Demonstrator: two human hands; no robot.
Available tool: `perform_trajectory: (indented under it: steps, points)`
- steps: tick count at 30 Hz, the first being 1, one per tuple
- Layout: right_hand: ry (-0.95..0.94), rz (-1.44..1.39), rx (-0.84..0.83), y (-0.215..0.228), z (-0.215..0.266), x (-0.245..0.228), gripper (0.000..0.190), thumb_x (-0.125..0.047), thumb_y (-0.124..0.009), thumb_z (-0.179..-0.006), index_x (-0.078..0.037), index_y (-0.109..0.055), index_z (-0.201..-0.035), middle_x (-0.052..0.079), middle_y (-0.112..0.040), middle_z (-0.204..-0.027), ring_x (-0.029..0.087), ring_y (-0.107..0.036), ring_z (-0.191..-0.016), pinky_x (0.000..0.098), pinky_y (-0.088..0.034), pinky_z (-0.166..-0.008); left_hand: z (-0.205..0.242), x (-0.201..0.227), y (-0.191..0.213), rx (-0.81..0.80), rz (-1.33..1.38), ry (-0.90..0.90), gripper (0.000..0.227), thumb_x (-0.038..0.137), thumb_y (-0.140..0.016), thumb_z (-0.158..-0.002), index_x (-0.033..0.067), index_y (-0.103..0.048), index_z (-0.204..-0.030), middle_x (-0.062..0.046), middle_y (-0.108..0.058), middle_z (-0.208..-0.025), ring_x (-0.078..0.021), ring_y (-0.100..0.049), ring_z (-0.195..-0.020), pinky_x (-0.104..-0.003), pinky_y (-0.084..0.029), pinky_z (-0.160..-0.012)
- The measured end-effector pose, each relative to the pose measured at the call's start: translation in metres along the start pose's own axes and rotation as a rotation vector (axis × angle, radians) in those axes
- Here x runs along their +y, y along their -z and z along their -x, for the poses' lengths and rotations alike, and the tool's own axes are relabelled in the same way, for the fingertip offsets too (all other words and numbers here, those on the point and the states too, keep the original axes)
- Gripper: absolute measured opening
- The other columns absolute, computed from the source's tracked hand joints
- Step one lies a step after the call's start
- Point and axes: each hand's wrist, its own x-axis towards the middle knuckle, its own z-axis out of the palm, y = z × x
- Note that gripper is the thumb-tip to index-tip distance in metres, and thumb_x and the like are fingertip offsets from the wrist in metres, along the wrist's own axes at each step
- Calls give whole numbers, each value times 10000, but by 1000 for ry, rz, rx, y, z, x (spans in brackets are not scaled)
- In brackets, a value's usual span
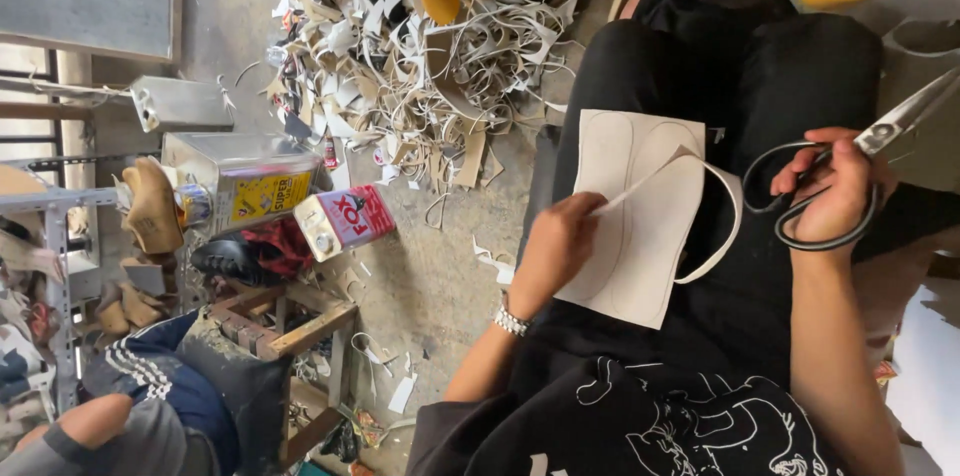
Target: Trimming the edges of shoe insoles using scissors to match a template.
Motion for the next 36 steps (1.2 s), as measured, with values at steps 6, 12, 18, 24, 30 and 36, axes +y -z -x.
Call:
perform_trajectory:
  steps: [6,12,18,24,30,36]
  points:
    - [-108,24,47,3,-3,1,347,-455,-586,-898,-138,-681,-999,28,-512,-742,152,-469,-542,258,-426,-507,-12,-122,78,446,600,318,359,310,-386,-1130,54,-635,-1095,-11,-653,-694,-55,-439,-474,-195,-342,-426]
    - [-119,97,49,5,-5,8,377,-485,-551,-912,-152,-673,-1040,19,-510,-761,145,-478,-565,248,-439,-531,39,-203,92,663,121,694,622,-73,-283,-918,12,-312,-1534,-269,-473,-1510,-342,-511,-1377,-468,-468,-1089]
    - [-127,171,55,4,-6,7,409,-525,-530,-913,-172,-676,-1061,0,-522,-788,132,-498,-591,240,-449,-551,49,-180,174,833,661,770,412,294,-317,-1098,3,-458,-1353,-239,-701,-1223,-286,-779,-827,-328,-686,-693]
    - [-95,196,43,0,-5,10,392,-487,-521,-949,-153,-662,-1096,1,-510,-784,117,-486,-582,243,-438,-547,35,-173,209,664,316,972,710,82,-439,-1068,97,-7,-1631,-141,-604,-1280,-152,-720,-991,-213,-625,-678]
    - [-107,223,41,0,-2,10,439,-547,-505,-953,-174,-649,-1134,-12,-506,-803,106,-490,-601,242,-437,-565,18,-77,103,649,-145,498,884,-247,-323,-785,4,-101,-1603,-300,-1,-1688,-414,-33,-1592,-500,-113,-1323]
    - [-120,271,73,-18,4,-7,672,-715,-400,-872,-181,-703,-1145,-3,-536,-768,113,-515,-566,238,-439,-514,15,-28,50,3,304,513,795,497,-779,-761,100,-542,-1408,-52,-656,-1102,-154,-621,-953,-299,-506,-784]
